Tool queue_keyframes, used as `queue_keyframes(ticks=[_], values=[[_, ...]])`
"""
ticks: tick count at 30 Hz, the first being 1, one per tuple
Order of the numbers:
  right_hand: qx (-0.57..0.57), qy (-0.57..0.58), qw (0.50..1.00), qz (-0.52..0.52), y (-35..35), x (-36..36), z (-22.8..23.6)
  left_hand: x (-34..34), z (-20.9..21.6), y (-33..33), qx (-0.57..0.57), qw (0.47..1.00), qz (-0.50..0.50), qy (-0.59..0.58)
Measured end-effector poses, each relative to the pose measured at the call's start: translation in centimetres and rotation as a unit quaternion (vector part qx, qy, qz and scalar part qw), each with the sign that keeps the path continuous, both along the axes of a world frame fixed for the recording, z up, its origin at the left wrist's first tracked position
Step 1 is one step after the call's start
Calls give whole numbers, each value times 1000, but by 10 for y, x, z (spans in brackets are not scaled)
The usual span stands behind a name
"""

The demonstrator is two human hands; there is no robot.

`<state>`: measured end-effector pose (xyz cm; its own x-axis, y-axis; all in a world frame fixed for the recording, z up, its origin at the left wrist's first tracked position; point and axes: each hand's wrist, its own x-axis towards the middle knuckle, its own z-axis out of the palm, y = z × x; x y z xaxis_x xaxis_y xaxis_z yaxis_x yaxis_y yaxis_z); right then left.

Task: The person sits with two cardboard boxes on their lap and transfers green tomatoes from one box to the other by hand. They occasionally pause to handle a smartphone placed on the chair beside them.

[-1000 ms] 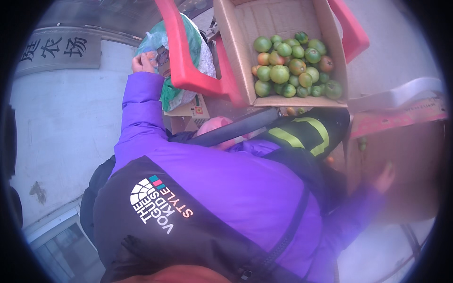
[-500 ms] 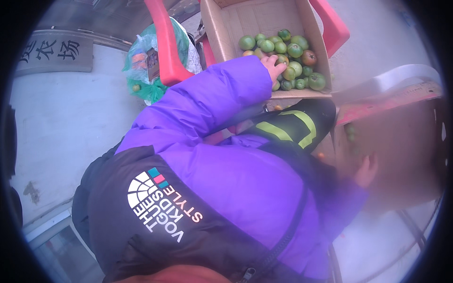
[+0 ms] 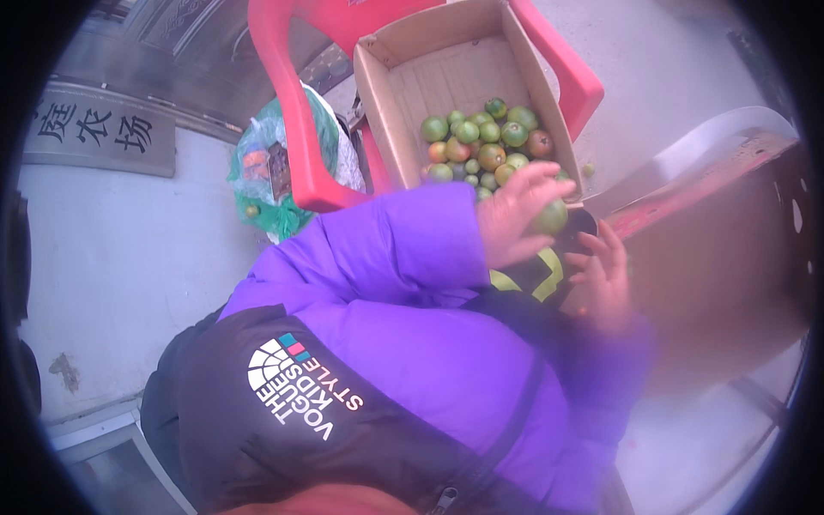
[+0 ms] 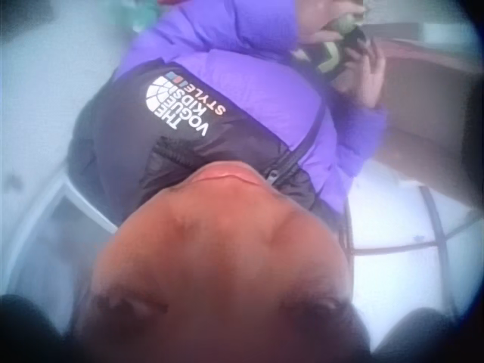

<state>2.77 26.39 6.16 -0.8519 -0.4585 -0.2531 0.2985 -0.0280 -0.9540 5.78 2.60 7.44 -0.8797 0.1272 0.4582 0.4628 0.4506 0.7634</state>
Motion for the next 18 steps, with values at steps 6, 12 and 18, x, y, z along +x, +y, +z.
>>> queue_keyframes(ticks=[6,12,18], values=[[-69,-48,993,84,-32,4,-1,11,7,21,19,988,-153,-9],[228,115,953,-162,42,-4,-33,4,-23,-46,-74,990,82,-87],[463,211,807,-300,110,-3,-101,-7,-73,-71,-358,895,158,-214]])
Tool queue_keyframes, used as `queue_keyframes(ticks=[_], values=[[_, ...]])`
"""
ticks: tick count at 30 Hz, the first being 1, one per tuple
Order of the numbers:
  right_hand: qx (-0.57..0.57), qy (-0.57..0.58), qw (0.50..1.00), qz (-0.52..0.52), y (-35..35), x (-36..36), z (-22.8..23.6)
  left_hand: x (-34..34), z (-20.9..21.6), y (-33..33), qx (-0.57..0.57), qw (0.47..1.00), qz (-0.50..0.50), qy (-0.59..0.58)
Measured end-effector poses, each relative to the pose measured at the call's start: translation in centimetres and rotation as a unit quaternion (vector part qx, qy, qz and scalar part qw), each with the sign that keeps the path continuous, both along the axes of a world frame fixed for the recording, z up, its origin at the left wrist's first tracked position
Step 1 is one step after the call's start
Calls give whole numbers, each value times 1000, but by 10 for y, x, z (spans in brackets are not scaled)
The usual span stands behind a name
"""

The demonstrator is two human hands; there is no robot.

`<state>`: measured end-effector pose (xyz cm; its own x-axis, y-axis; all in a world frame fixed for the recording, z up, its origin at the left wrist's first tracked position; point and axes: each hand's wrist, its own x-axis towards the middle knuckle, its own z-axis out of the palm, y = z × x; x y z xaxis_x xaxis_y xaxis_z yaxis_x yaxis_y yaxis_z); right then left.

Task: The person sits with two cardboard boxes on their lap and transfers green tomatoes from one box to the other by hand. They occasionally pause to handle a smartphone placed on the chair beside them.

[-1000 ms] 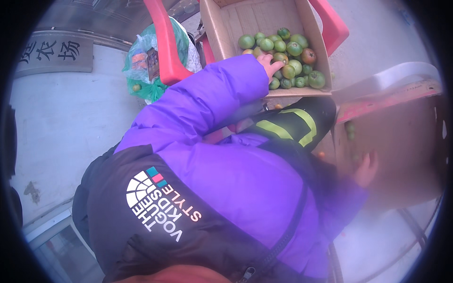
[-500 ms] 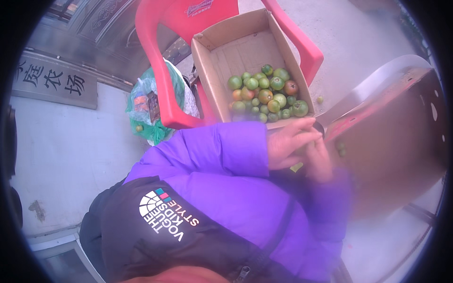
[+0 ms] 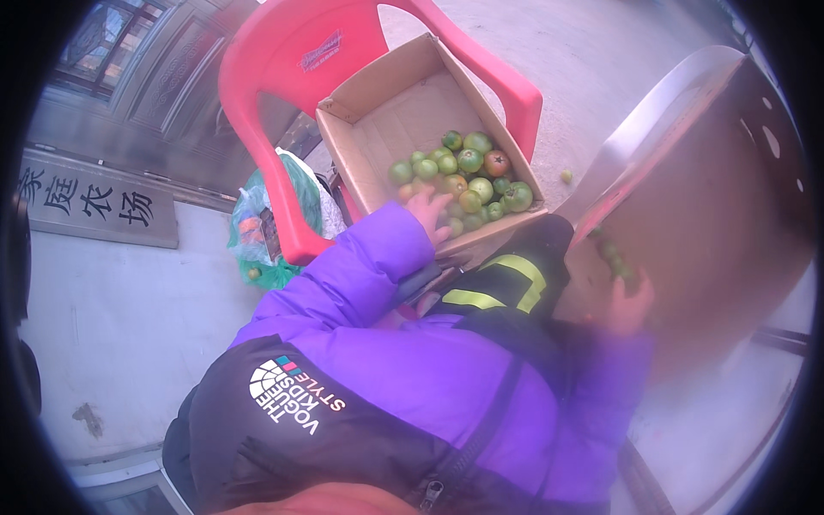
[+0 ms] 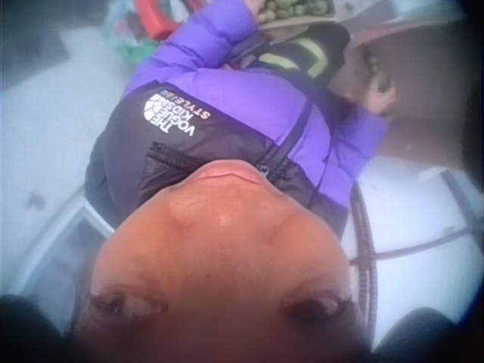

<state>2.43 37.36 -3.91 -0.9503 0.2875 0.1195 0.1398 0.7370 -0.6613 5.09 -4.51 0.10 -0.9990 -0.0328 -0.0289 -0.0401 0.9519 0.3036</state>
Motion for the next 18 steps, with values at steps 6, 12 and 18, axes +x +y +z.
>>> queue_keyframes(ticks=[6,12,18], values=[[-134,-14,991,22,16,-4,-19,-7,11,3,-87,984,-41,-151],[-225,-32,973,48,25,-8,-17,10,30,-51,36,989,-43,135],[-236,-39,971,28,24,-22,-7,123,24,-266,6,823,317,471]])
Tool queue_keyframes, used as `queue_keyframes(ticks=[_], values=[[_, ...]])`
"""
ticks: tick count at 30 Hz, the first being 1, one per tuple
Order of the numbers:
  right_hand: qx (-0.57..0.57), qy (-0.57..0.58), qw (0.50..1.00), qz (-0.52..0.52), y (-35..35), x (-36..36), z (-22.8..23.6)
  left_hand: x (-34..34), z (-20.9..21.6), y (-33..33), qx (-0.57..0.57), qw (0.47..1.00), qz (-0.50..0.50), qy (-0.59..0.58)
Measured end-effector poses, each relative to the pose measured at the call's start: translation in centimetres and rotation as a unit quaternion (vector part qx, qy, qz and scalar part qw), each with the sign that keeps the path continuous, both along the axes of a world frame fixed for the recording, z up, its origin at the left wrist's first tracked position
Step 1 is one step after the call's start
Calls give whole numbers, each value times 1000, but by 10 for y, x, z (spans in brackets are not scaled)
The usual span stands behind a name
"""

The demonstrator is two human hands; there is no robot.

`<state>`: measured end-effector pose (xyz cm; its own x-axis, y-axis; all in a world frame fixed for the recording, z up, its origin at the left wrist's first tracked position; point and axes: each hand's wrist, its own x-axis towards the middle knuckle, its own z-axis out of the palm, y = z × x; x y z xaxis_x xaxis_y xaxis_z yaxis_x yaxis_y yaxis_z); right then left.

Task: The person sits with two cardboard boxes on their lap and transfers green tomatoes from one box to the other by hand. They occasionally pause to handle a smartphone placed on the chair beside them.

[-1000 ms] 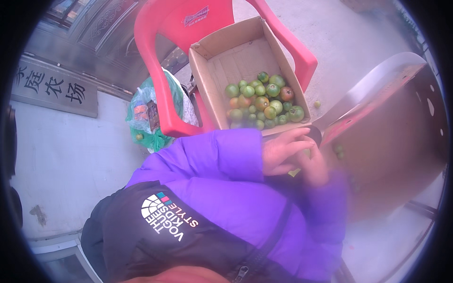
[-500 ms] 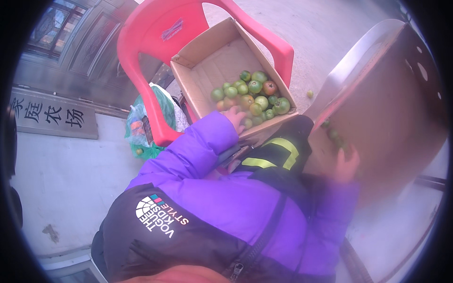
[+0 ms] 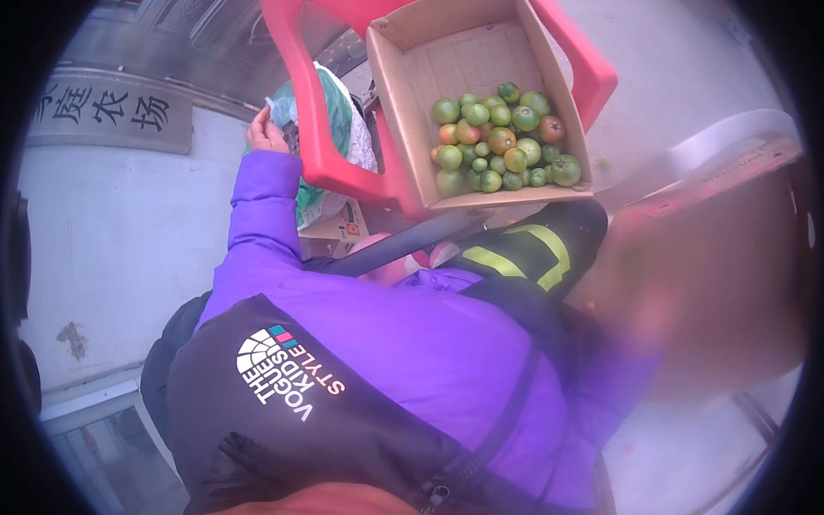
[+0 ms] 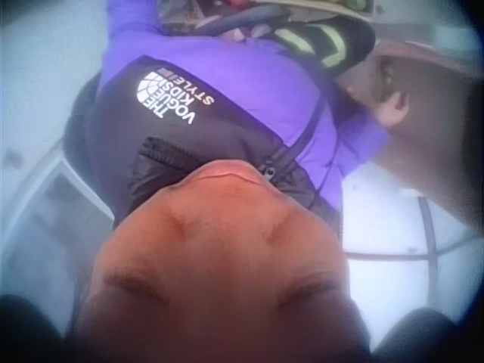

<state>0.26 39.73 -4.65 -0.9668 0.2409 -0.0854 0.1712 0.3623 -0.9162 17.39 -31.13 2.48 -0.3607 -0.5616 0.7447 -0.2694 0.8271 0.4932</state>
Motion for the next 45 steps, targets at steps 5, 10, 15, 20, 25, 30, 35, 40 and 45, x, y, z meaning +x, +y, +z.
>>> queue_keyframes(ticks=[5,10,15,20,25,30,35,40,45], values=[[25,-23,999,28,-17,-6,8,116,-87,-60,-3,926,106,-363],[58,-11,997,51,-16,-10,16,130,-125,-64,-67,908,144,-388],[32,-29,998,45,-21,-4,19,121,-137,-74,-67,886,157,-432],[12,-30,999,39,-22,-1,20,118,-147,-89,-95,853,184,-480],[12,-33,998,43,-18,-1,18,90,-117,-108,-32,894,169,-414],[-12,-40,999,29,-20,1,22,77,-91,-101,-55,900,128,-413],[9,-54,998,31,-26,2,29,72,-85,-102,-70,901,127,-409],[1,-54,998,32,-30,0,28,72,-83,-100,-76,903,129,-402],[36,-59,996,48,-23,-1,24,81,-92,-105,-77,908,142,-387]])
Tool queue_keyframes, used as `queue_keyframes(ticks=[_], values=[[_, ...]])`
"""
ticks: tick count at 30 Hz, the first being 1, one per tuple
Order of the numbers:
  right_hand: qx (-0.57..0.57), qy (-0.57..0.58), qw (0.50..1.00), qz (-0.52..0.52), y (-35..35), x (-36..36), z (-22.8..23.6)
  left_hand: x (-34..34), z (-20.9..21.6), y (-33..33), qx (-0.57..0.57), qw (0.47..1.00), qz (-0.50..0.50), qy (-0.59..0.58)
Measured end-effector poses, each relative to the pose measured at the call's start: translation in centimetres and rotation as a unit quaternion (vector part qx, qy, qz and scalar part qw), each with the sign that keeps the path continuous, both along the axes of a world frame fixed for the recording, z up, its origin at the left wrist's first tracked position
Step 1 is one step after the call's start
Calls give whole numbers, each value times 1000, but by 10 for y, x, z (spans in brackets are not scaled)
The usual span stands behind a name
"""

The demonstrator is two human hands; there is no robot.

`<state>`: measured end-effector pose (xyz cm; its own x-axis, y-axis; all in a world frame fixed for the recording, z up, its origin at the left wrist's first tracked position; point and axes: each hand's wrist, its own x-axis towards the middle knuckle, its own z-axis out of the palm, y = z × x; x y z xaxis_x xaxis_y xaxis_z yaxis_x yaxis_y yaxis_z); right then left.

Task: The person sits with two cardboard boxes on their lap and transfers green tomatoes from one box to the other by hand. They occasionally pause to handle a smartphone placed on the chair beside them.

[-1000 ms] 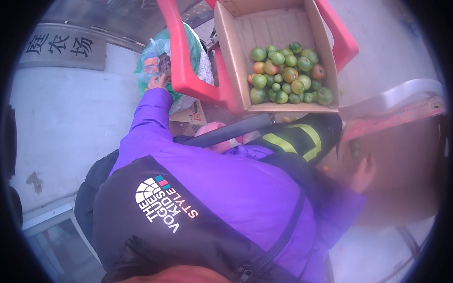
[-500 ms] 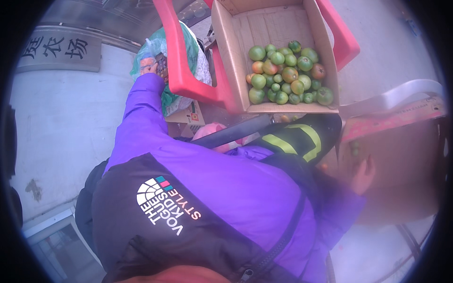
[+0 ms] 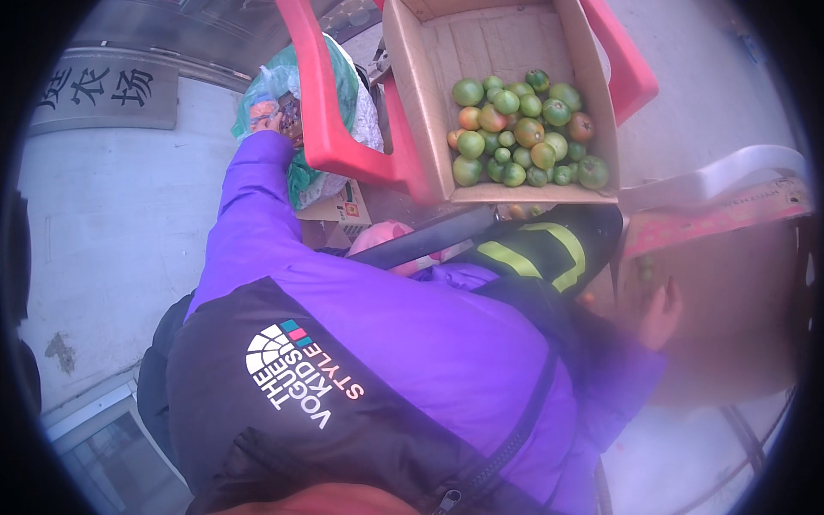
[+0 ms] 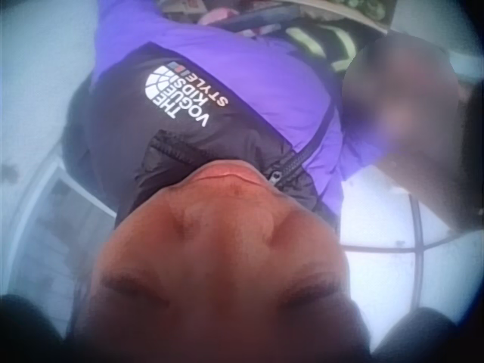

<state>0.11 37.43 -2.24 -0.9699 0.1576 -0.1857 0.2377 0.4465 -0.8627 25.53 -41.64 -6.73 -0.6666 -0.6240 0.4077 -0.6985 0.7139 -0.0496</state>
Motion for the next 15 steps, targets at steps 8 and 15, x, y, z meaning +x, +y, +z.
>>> queue_keyframes(ticks=[8,15], values=[[-4,19,1000,3,12,-3,-13,53,-48,-9,16,1000,4,-10],[-23,5,1000,-1,7,-2,-6,52,-52,1,21,993,-7,-117]])
